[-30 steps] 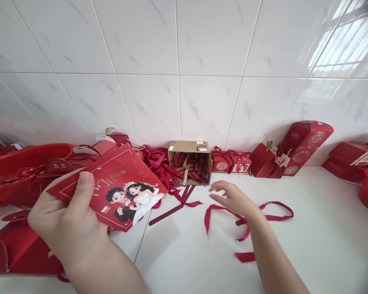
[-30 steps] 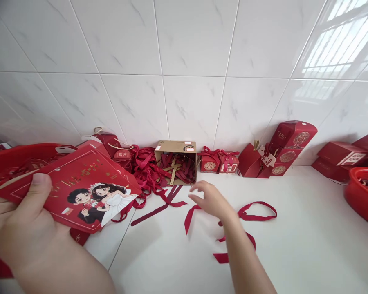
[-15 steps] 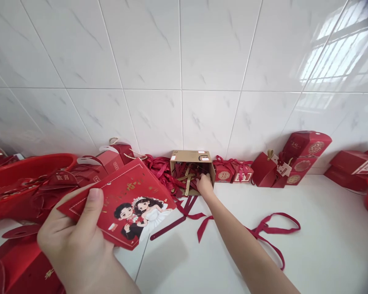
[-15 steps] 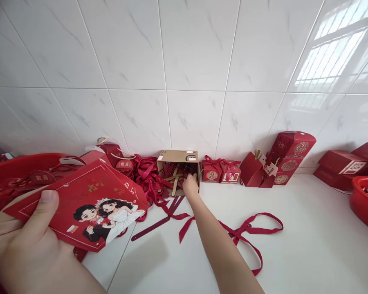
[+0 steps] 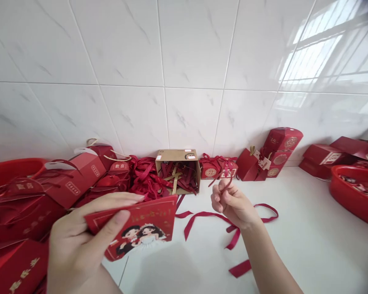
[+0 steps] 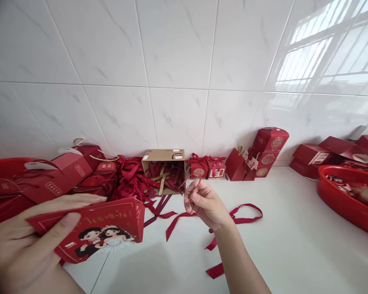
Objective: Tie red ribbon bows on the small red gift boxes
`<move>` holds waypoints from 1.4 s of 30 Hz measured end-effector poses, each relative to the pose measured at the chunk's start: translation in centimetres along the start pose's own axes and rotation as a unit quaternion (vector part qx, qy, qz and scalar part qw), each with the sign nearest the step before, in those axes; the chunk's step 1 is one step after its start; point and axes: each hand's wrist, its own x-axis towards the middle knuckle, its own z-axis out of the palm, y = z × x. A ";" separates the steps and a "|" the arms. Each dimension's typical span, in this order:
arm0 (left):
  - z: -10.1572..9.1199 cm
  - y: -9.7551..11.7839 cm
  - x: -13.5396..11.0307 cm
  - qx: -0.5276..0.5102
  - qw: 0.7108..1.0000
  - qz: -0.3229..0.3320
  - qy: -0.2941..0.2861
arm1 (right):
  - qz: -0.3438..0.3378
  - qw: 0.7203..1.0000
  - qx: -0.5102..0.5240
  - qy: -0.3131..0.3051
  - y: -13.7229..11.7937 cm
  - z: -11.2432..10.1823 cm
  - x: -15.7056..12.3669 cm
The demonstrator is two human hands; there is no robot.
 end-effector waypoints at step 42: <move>10.8 2.7 -3.8 -0.129 0.938 0.204 -0.248 | -0.353 0.833 -0.425 -0.027 -4.1 2.6 -4.0</move>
